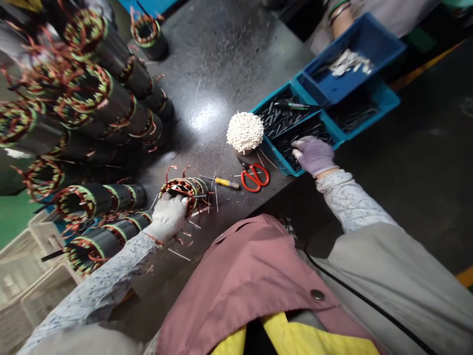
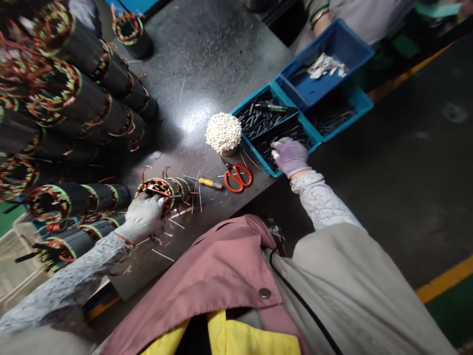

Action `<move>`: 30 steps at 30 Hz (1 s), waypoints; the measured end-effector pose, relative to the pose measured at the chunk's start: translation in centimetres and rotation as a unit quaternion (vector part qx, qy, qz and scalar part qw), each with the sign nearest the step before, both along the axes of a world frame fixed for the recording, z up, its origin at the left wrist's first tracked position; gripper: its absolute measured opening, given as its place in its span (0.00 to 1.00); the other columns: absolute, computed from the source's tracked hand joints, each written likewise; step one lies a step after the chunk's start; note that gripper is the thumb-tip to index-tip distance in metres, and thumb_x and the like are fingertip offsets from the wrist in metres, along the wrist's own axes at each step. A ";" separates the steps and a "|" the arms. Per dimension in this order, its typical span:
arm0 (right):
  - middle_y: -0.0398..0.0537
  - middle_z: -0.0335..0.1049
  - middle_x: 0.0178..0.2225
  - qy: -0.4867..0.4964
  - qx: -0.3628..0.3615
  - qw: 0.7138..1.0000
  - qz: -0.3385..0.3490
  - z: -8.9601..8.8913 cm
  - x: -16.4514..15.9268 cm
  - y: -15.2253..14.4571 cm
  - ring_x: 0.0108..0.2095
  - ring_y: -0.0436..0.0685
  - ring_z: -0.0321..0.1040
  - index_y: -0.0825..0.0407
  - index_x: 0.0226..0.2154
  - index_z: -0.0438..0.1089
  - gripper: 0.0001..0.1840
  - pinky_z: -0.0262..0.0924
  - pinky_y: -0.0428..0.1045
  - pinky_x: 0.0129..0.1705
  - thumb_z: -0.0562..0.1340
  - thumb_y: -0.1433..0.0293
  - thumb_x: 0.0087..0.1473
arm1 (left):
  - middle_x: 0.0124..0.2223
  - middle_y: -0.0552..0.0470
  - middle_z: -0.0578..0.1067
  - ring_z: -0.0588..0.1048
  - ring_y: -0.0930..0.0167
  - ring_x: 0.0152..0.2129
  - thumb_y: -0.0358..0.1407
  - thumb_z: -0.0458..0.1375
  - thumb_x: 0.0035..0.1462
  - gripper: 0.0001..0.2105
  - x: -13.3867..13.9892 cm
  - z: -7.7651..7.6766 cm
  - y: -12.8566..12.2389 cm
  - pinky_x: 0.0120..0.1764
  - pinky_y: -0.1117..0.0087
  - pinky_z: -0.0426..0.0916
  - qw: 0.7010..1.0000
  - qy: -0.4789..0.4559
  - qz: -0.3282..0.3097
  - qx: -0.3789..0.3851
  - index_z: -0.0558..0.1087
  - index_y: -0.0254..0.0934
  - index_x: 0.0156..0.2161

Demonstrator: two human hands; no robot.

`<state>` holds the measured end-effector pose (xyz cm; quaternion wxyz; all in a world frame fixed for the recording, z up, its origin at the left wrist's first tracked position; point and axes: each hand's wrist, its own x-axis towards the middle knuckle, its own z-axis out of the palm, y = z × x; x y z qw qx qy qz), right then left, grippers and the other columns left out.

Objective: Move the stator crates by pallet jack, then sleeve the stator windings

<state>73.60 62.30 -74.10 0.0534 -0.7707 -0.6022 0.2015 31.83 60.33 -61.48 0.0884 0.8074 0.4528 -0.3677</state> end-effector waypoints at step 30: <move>0.45 0.72 0.23 0.615 -0.102 0.737 -0.260 2.2 -25.4 -7.9 0.22 0.51 0.67 0.53 0.28 0.76 0.16 0.67 0.48 0.24 0.71 0.59 0.39 | 0.39 0.42 0.78 0.75 0.58 0.37 0.44 0.57 0.53 0.18 0.4 -2.3 -2.3 0.49 0.54 0.62 0.989 -0.112 0.083 0.047 0.75 0.36 0.45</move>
